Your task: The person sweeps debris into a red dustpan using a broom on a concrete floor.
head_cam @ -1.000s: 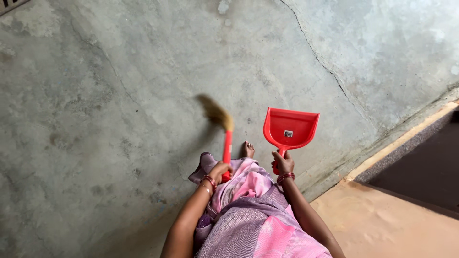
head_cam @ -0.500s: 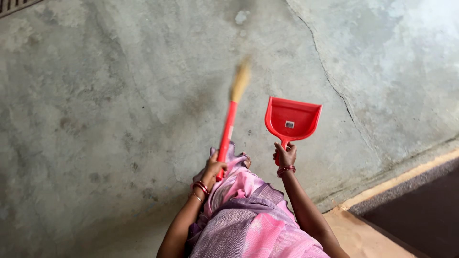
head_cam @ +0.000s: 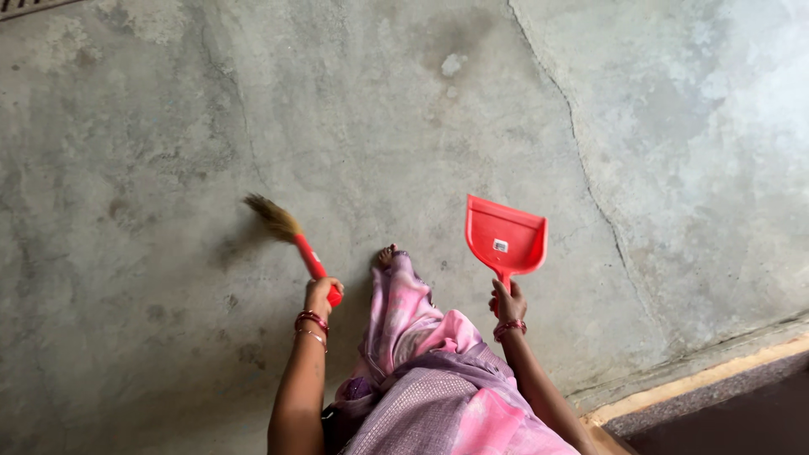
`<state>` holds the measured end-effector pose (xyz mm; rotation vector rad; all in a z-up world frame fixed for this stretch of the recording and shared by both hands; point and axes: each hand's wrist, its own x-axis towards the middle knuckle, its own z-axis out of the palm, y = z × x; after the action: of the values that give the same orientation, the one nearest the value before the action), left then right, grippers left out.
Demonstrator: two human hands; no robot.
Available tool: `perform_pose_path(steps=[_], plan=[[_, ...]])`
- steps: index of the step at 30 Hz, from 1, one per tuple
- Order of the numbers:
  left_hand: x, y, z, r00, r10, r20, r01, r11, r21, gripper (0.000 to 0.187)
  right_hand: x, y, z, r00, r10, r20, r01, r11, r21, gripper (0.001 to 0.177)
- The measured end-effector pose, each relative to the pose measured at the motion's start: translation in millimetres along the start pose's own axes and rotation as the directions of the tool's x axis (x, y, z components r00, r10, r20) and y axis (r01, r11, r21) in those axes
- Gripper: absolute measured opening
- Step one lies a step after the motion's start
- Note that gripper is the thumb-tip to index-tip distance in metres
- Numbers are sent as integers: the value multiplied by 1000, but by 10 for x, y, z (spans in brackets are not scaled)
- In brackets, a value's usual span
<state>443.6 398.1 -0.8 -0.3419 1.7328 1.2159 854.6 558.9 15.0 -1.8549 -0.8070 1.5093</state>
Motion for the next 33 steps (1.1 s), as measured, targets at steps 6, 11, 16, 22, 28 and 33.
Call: perform_pose_path(steps=[6, 11, 16, 22, 28, 33], plan=[[285, -17, 1093, 897, -239, 372, 87, 921, 380, 13, 186, -485, 194, 995, -16, -98, 21, 998, 52, 35], [460, 247, 1824, 785, -340, 519, 0, 836, 548, 59, 399, -823, 684, 996, -9, -90, 17, 996, 87, 33], [322, 634, 2078, 686, -356, 635, -142, 790, 596, 87, 579, -1077, 1164, 994, -66, -86, 72, 995, 72, 34], [424, 1181, 1907, 841, -44, 539, -281, 816, 506, 98, 723, -1253, 1423, 987, -89, -137, 97, 994, 53, 36], [800, 1626, 1790, 962, 160, 223, -234, 901, 365, 79, 1038, -1484, 1494, 982, -62, -177, 77, 994, 81, 35], [1265, 2039, 1875, 990, 122, 68, -137, 944, 299, 70, 1632, -1791, 1612, 988, -68, -137, 75, 996, 44, 33]])
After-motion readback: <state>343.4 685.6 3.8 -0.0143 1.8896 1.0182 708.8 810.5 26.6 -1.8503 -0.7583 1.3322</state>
